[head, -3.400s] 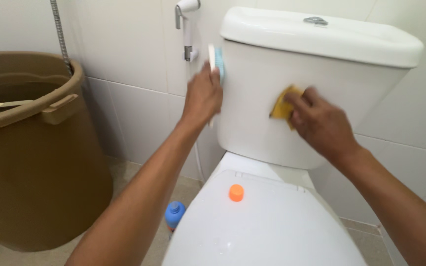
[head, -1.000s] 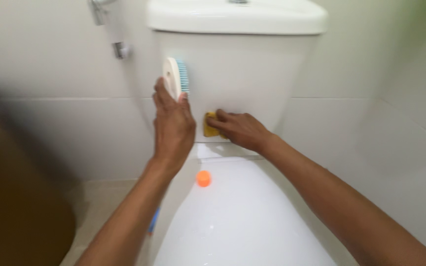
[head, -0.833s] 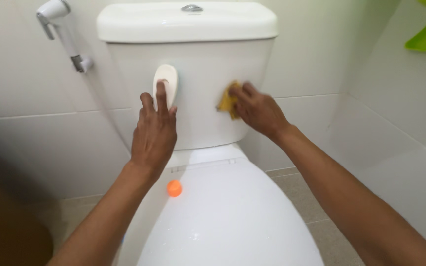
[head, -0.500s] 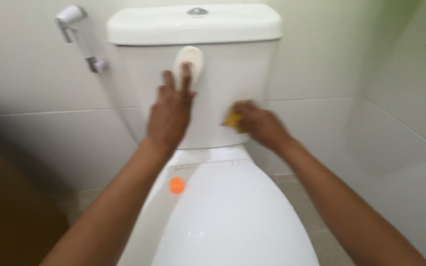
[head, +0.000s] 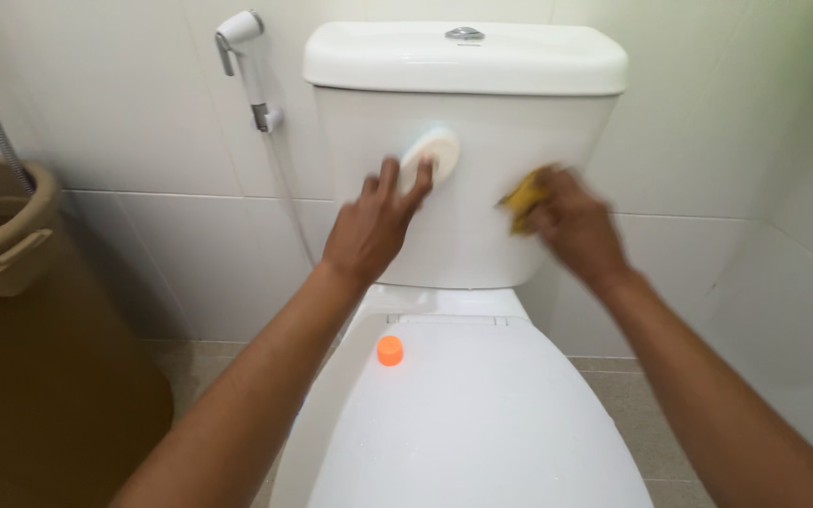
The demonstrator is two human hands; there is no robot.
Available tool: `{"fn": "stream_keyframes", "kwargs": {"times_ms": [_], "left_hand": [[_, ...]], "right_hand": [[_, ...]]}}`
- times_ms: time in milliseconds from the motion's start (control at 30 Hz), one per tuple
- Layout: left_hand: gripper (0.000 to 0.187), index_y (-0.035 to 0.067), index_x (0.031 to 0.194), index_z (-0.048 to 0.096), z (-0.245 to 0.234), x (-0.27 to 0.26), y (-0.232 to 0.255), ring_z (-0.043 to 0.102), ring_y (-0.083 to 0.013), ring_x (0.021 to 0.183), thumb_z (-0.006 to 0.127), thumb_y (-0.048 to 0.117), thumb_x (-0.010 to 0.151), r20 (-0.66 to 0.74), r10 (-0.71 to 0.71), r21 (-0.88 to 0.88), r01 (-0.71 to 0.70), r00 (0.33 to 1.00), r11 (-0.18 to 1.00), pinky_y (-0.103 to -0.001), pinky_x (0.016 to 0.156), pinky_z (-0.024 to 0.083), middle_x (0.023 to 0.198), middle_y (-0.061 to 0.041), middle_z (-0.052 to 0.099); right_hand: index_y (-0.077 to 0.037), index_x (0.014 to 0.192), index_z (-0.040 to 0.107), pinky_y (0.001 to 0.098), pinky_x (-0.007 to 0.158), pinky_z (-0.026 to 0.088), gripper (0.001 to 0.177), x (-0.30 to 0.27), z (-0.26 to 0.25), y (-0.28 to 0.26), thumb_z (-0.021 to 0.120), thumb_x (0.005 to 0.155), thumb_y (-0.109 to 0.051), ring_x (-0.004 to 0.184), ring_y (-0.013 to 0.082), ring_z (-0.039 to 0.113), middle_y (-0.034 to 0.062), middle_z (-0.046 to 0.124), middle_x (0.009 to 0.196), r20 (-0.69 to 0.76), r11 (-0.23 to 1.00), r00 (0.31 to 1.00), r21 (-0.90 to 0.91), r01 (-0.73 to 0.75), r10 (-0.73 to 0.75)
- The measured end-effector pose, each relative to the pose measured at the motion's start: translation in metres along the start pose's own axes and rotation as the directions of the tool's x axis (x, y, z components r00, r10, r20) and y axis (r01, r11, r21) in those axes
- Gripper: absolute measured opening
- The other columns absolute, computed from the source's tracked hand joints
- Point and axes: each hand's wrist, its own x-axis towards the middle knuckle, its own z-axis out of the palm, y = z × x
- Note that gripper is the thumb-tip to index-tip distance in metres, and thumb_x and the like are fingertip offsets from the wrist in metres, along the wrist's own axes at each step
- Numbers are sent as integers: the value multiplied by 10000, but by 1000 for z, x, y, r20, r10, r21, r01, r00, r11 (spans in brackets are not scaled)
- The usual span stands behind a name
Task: The person cleans the exterior of a toilet tank using a sponge, a small brush, and liquid cleaner from a blue bottle.
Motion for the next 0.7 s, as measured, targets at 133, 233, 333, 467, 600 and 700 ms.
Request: {"fn": "stream_keyframes", "kwargs": {"times_ms": [133,233,333,467,600,700], "left_hand": [[658,214,1535,322,5,-23,-27,639,-348,945,615,128,952,22,-1,5,1,1000,1000,-384,476,579,1236,-195,527],[596,199,1556,339,10,-9,-30,630,-345,923,615,196,1028,-60,1,-64,-5,998,998,-417,531,574,1182,-183,531],[616,210,1524,355,12,-18,-29,642,-333,925,622,158,971,-48,18,-62,-21,999,998,-407,480,566,1201,-193,540],[673,246,1499,367,16,-46,-37,651,-316,909,633,87,902,32,18,-39,-16,999,999,-379,493,582,1213,-176,548],[718,244,1510,368,15,-22,-18,659,-302,893,626,34,873,40,26,-17,-26,999,1000,-371,488,581,1167,-170,550],[708,241,1509,368,6,-14,-11,662,-291,863,621,25,885,31,19,-38,-17,999,999,-367,491,581,1131,-153,551]], "right_hand": [[10,1289,573,380,778,640,334,37,1,0,652,966,12,900,298,757,172,674,1160,-142,998,989,-28,-52,48],[2,1280,604,401,700,614,371,22,39,-15,656,913,-7,817,350,720,193,681,1181,45,951,965,-163,263,-259],[-42,1187,625,408,660,612,308,-12,45,-16,657,880,-49,817,315,746,145,689,1055,255,959,956,-202,200,-146],[-24,1184,590,369,715,634,256,-4,17,-2,656,937,-43,808,290,752,159,674,1102,76,990,996,-133,-36,46],[-11,1205,572,378,726,631,309,30,26,-23,685,917,-19,849,316,752,170,671,1107,-80,993,997,-117,-13,4],[-43,1208,599,389,720,629,344,22,42,-43,716,886,-30,804,319,748,147,690,1089,187,958,968,-201,207,-170]]}}
